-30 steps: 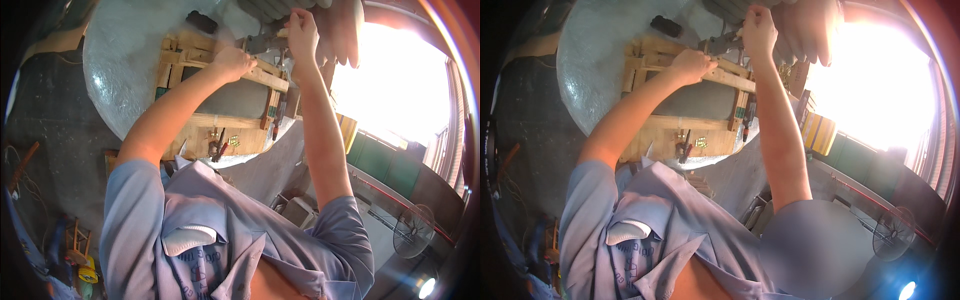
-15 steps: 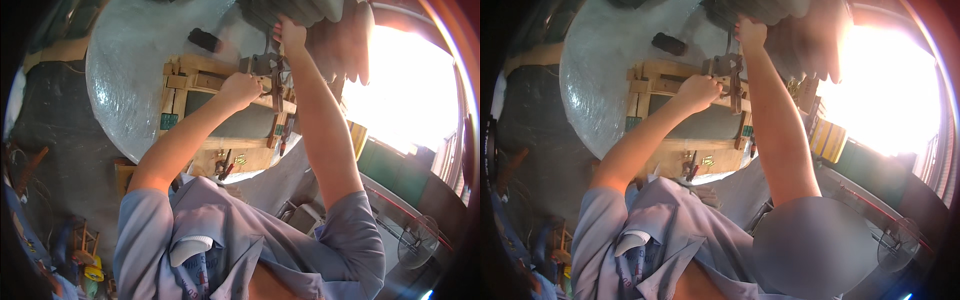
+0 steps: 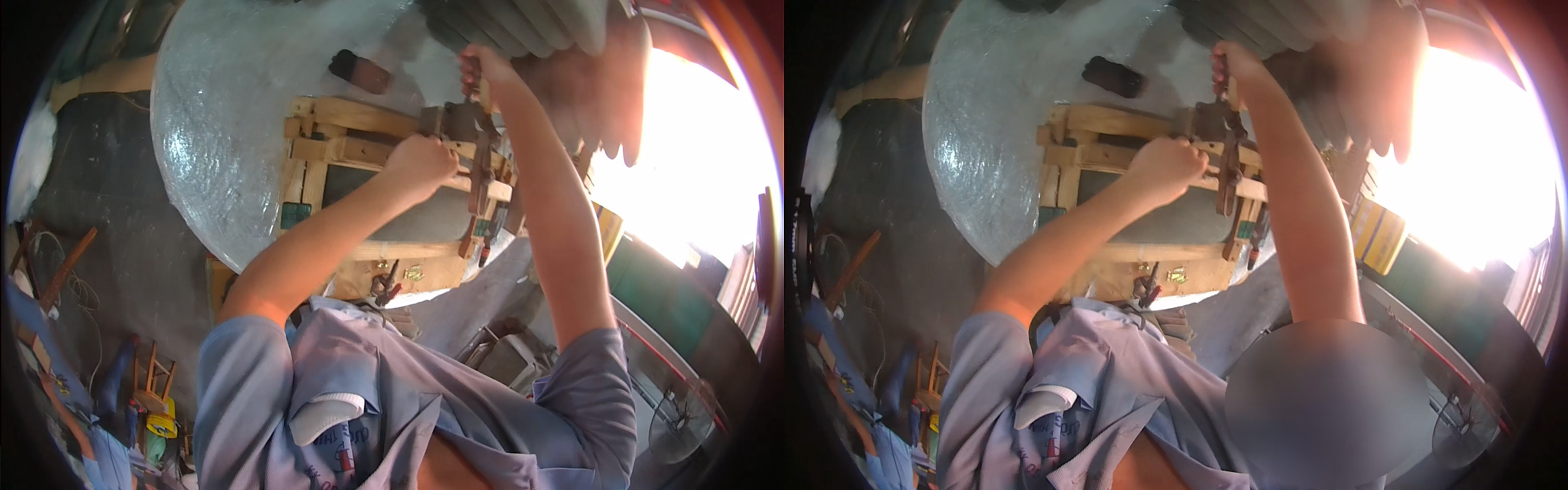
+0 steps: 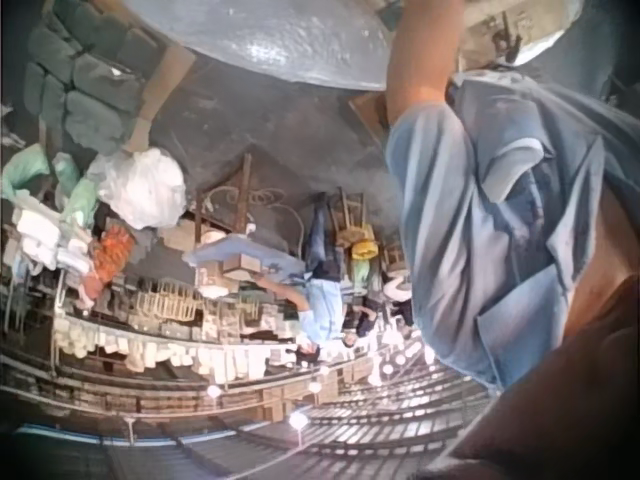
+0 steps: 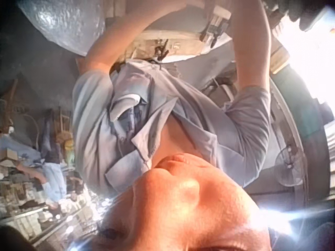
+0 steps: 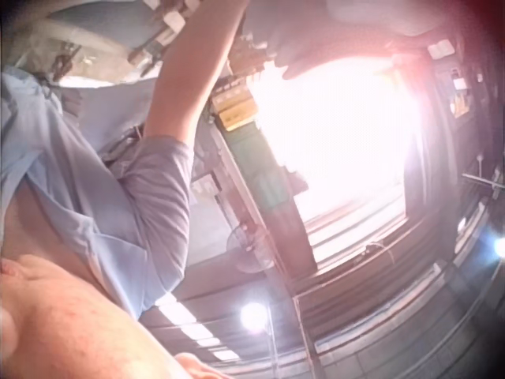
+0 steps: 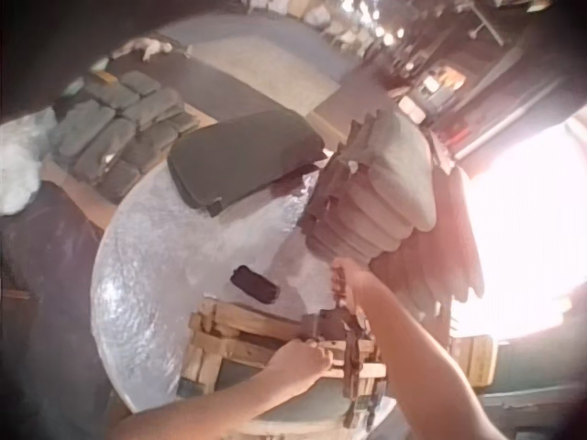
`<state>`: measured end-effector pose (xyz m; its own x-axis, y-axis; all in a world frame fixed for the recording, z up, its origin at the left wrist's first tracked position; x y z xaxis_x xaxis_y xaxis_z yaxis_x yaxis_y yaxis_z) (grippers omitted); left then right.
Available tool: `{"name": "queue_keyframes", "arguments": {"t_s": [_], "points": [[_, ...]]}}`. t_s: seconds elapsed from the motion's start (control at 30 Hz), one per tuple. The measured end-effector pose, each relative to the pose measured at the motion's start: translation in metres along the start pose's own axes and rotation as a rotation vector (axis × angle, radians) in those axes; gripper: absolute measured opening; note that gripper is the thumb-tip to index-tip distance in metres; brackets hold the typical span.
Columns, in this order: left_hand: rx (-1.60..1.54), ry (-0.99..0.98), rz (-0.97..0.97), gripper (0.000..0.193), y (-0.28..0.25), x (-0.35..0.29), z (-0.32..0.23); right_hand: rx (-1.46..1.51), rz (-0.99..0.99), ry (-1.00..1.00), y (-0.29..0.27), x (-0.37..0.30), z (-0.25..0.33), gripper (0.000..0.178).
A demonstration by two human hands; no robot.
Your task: The person uses a pneumatic drill to fasten screws into a wooden frame holding a green cushion. They repeatedly place cushions into the jig, secure them with screws, and remove the finished units, stacking them nearby.
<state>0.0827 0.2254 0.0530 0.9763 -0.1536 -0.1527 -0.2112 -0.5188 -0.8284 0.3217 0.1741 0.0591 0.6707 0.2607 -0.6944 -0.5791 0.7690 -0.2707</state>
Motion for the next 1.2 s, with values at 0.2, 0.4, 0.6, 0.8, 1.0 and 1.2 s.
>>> {"name": "queue_keyframes", "arguments": {"t_s": [0.2,0.4,0.6,0.8,1.0,1.2], "points": [[0.013,-0.013,-0.029,0.031,0.01,0.005,0.002,-0.073,0.05,-0.035,0.019,-0.008,0.005,0.026],[0.013,-0.115,0.017,0.047,-0.01,0.001,-0.001,0.204,-0.047,-0.168,0.028,0.048,-0.011,0.033],[0.213,-0.081,-0.616,0.053,0.019,-0.06,-0.045,0.434,0.018,-0.569,-0.044,-0.006,-0.056,0.042],[-0.153,-0.227,-0.542,0.022,0.132,-0.208,-0.117,0.23,-0.251,-0.811,-0.069,-0.249,-0.294,0.018],[0.223,-0.125,-0.223,0.023,0.19,-0.19,-0.193,-0.156,-0.305,-0.561,-0.032,-0.356,-0.487,0.03],[0.472,-0.069,-0.08,0.02,0.226,-0.167,-0.189,-0.36,-0.337,-0.738,-0.014,-0.354,-0.48,0.036]]}}
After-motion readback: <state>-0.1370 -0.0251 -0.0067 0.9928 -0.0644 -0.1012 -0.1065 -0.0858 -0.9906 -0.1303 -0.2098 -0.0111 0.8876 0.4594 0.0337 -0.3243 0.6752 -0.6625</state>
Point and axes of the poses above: each hand's wrist, its own x-axis towards the middle knuckle, its own y-axis out of the palm, z = x × y, the point moved 2 cm from there along x, towards the middle knuckle, and after that the axes turned 11 degrees about -y, right-handed, at the moved point
